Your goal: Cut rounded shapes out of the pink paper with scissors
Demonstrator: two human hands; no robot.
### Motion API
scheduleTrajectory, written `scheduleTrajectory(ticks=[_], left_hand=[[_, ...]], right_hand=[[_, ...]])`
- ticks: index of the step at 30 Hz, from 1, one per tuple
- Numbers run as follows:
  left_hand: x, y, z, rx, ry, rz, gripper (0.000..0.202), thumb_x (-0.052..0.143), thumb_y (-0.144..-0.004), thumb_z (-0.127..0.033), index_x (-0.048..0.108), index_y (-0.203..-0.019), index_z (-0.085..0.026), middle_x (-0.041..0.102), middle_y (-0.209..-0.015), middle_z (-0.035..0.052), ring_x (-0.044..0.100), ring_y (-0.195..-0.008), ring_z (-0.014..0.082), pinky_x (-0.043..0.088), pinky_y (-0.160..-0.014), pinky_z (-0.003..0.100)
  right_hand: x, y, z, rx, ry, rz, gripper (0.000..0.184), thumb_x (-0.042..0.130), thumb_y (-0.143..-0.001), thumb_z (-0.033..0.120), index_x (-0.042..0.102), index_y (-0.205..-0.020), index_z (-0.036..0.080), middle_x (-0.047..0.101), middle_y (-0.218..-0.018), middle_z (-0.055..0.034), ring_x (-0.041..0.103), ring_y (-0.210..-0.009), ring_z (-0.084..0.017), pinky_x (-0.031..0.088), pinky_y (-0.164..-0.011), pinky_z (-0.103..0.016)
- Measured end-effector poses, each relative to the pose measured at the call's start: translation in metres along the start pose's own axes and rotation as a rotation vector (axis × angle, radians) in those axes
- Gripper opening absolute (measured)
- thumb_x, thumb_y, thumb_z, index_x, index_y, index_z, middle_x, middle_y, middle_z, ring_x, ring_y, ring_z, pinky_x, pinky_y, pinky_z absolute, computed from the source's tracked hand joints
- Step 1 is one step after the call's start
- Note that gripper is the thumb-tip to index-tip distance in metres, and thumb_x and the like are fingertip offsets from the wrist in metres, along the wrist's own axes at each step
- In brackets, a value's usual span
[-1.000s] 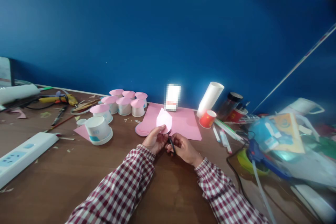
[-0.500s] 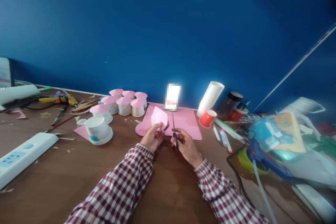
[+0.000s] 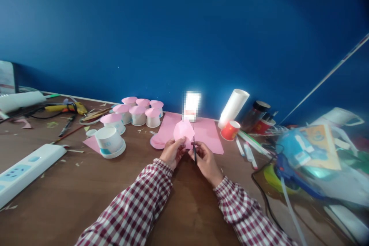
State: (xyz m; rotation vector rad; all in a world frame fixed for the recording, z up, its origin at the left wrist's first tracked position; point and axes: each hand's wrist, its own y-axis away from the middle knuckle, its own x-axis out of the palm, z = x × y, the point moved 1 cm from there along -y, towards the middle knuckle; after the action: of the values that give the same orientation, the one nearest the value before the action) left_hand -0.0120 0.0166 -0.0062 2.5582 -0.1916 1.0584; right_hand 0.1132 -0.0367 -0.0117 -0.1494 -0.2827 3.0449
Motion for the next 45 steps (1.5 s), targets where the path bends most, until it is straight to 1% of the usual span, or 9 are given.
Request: scheduleTrajectory(ticks=[4,9,16,24,31,35,40,45], left_hand=[[0.0001,-0.0014,0.0005,0.003,0.002,0.004,0.011,0.071,-0.069,-0.013,0.062,-0.075,-0.009,0.057,-0.057,-0.0003,0.052,-0.046,0.0045,0.044,-0.041,0.011],[0.0004,-0.0022,0.0015,0.003,0.021,-0.043,0.009,0.07,-0.071,-0.012,0.063,-0.076,-0.007,0.058,-0.057,0.0001,0.052,-0.046,0.0044,0.045,-0.041,0.011],[0.0031,0.0001,0.0029,0.016,-0.002,-0.114,0.012,0.07,-0.07,-0.013,0.063,-0.077,-0.007,0.058,-0.058,0.0013,0.054,-0.047,0.0056,0.044,-0.041,0.013],[0.0039,-0.0002,0.0034,0.034,0.024,-0.121,0.012,0.069,-0.068,-0.011,0.063,-0.078,-0.007,0.061,-0.064,0.0024,0.057,-0.051,0.0068,0.046,-0.043,0.015],[0.0038,-0.0008,0.0067,0.035,0.003,-0.102,0.018,0.072,-0.065,-0.015,0.061,-0.077,-0.007,0.059,-0.059,0.0019,0.055,-0.05,0.0074,0.045,-0.043,0.015],[0.0054,0.0001,0.0063,0.052,-0.001,-0.11,0.024,0.075,-0.061,-0.017,0.06,-0.077,-0.008,0.057,-0.057,0.0005,0.052,-0.047,0.0064,0.04,-0.04,0.015],[0.0044,-0.001,0.0055,0.06,0.033,-0.085,0.031,0.079,-0.055,-0.021,0.055,-0.071,-0.01,0.046,-0.051,-0.0054,0.04,-0.042,0.002,0.028,-0.036,0.013],[0.003,-0.0018,0.0053,0.07,0.038,-0.073,0.033,0.08,-0.054,-0.022,0.053,-0.07,-0.01,0.045,-0.052,-0.006,0.037,-0.042,0.0012,0.025,-0.036,0.013]], right_hand=[[-0.0024,-0.0015,-0.0048,0.042,-0.015,-0.011,0.035,0.065,-0.077,0.041,0.055,-0.103,0.019,0.057,-0.071,0.0008,0.054,-0.061,-0.013,0.045,-0.057,-0.025],[-0.0026,-0.0014,-0.0078,0.06,-0.054,0.017,0.035,0.065,-0.077,0.042,0.055,-0.103,0.019,0.056,-0.068,0.0019,0.054,-0.059,-0.013,0.045,-0.057,-0.026],[-0.0007,0.0017,-0.0028,0.053,0.014,0.073,0.031,0.06,-0.082,0.041,0.053,-0.104,0.019,0.056,-0.07,0.0008,0.054,-0.061,-0.013,0.046,-0.06,-0.027],[0.0009,0.0024,-0.0008,0.031,0.054,0.096,0.03,0.059,-0.084,0.04,0.053,-0.103,0.018,0.057,-0.072,-0.001,0.054,-0.063,-0.014,0.048,-0.06,-0.026],[0.0021,0.0019,0.0019,0.05,0.048,0.096,0.034,0.057,-0.084,0.041,0.056,-0.106,0.016,0.057,-0.071,-0.0013,0.055,-0.063,-0.014,0.046,-0.06,-0.027],[0.0015,0.0033,0.0002,0.072,0.007,0.105,0.036,0.058,-0.084,0.041,0.056,-0.109,0.016,0.056,-0.071,-0.0006,0.055,-0.063,-0.014,0.046,-0.06,-0.026],[0.0003,0.0028,0.0003,0.099,-0.031,0.1,0.037,0.059,-0.083,0.042,0.055,-0.108,0.016,0.057,-0.069,0.0001,0.054,-0.062,-0.013,0.046,-0.059,-0.026],[-0.0004,0.0007,-0.0006,0.102,-0.026,0.087,0.036,0.061,-0.081,0.043,0.056,-0.105,0.016,0.056,-0.069,0.0008,0.054,-0.061,-0.012,0.045,-0.059,-0.025]])
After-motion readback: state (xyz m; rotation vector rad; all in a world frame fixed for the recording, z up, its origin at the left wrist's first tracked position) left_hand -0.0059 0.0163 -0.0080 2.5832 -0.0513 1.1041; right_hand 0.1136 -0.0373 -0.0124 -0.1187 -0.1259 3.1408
